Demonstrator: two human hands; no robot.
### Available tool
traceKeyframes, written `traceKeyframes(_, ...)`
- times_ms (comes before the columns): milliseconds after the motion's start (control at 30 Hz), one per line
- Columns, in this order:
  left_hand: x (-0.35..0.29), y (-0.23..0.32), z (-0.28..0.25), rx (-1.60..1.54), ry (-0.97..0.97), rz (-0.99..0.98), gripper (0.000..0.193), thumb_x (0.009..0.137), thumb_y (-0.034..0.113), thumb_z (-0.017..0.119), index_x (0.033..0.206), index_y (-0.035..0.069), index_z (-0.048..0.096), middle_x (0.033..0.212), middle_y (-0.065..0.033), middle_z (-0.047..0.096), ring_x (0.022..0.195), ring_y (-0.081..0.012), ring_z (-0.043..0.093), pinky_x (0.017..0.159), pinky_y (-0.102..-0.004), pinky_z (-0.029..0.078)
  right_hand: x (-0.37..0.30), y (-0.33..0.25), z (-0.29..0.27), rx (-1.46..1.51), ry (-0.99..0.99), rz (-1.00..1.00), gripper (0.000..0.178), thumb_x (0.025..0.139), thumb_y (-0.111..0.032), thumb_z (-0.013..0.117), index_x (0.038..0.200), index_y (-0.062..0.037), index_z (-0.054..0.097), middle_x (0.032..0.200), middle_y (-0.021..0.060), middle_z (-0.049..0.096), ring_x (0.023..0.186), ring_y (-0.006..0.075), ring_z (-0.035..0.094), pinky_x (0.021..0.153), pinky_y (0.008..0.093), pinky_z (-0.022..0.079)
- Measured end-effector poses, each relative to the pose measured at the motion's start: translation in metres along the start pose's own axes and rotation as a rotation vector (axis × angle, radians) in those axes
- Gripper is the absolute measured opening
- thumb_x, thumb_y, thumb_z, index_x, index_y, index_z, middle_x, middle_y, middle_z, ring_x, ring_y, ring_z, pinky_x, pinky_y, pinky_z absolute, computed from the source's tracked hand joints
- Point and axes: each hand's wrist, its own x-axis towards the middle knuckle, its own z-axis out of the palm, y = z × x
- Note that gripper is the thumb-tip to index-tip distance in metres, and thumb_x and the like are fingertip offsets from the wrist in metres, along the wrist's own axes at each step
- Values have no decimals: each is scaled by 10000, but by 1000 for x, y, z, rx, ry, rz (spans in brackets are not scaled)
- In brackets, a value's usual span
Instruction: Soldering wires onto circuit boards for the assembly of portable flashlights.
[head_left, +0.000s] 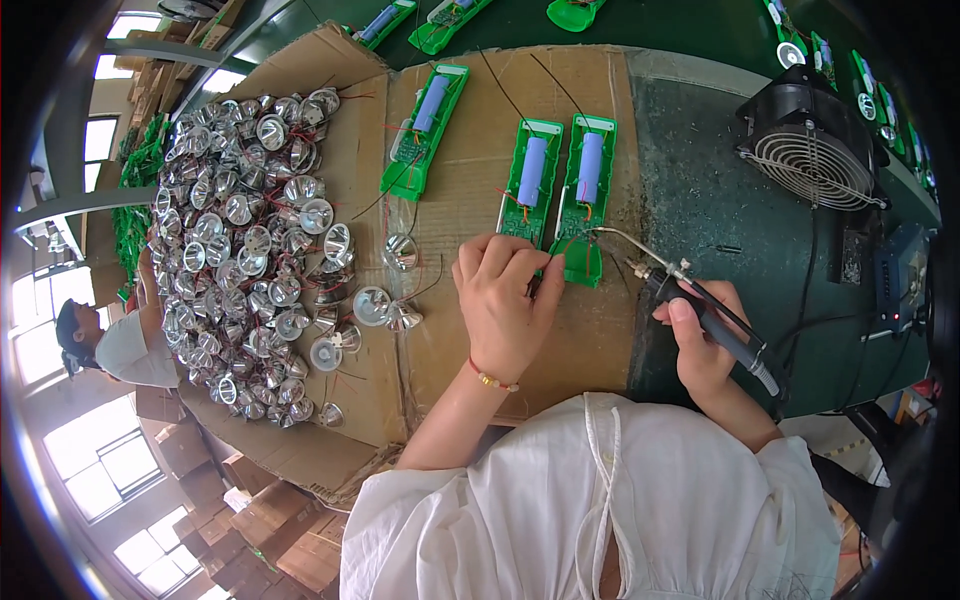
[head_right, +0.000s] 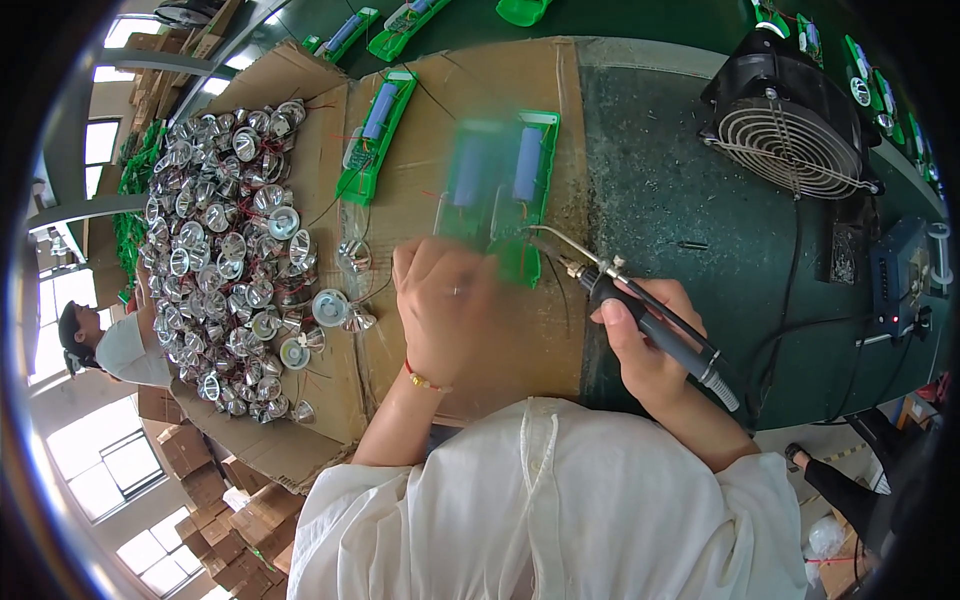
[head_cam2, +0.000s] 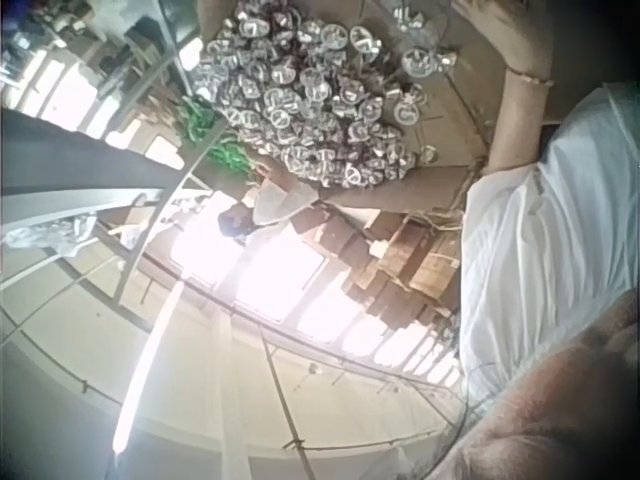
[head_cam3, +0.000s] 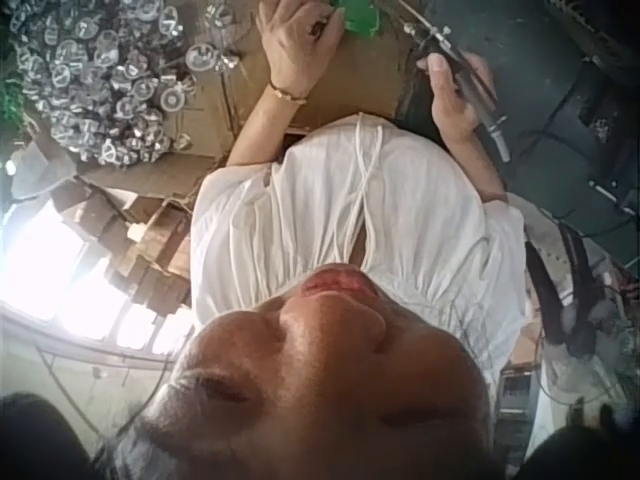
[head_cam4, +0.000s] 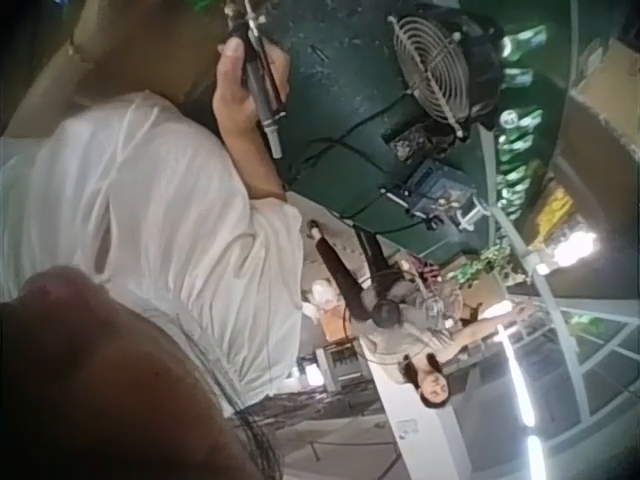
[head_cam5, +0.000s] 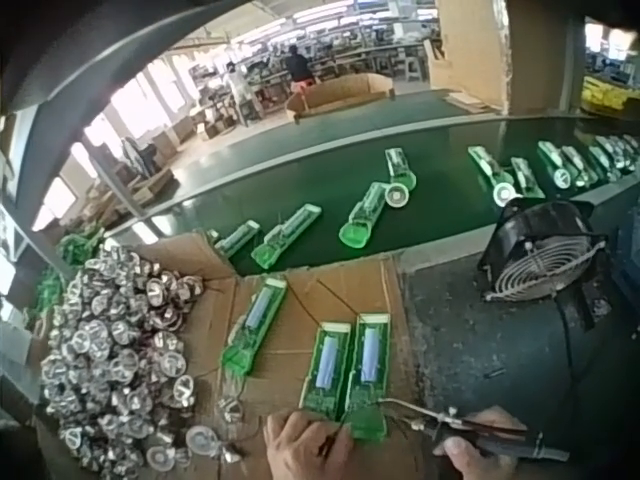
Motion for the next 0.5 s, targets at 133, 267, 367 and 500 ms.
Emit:
traceKeyframes(133, 1, 1, -2, 14, -7, 19, 109, 656, 122, 689, 658, 108, 580, 761, -1, 544, 823, -222, 483, 728, -342, 346, -3, 1, -4, 94, 91, -18, 188, 797, -67, 592, 902, 50, 490, 709, 123, 599, 592, 135, 583, 544, 239, 475)
traceKeyframes(267, 1, 2, -3, 29, -16, 10, 102, 660, 121, 686, 668, 107, 585, 756, -2, 545, 818, -220, 484, 729, -338, 346, -1, 1, -4, 69, 78, -38, 190, 792, -68, 594, 899, 51, 491, 689, 122, 599, 583, 132, 581, 534, 233, 468)
traceKeyframes(367, 3, 5, -2, -6, 18, -6, 80, 675, 119, 677, 682, 106, 598, 735, -3, 545, 794, -210, 490, 729, -337, 346, -1, 2, -5, 55, 76, -33, 192, 791, -77, 596, 897, 47, 495, 672, 118, 603, 578, 126, 578, 527, 229, 460)
traceKeyframes(500, 3, 7, -3, -136, 24, -48, 49, 701, 123, 660, 692, 102, 617, 711, -5, 549, 756, -198, 496, 722, -335, 345, -1, 1, -5, 56, 64, -9, 196, 789, -100, 605, 889, 36, 505, 651, 106, 611, 571, 114, 575, 523, 226, 451)
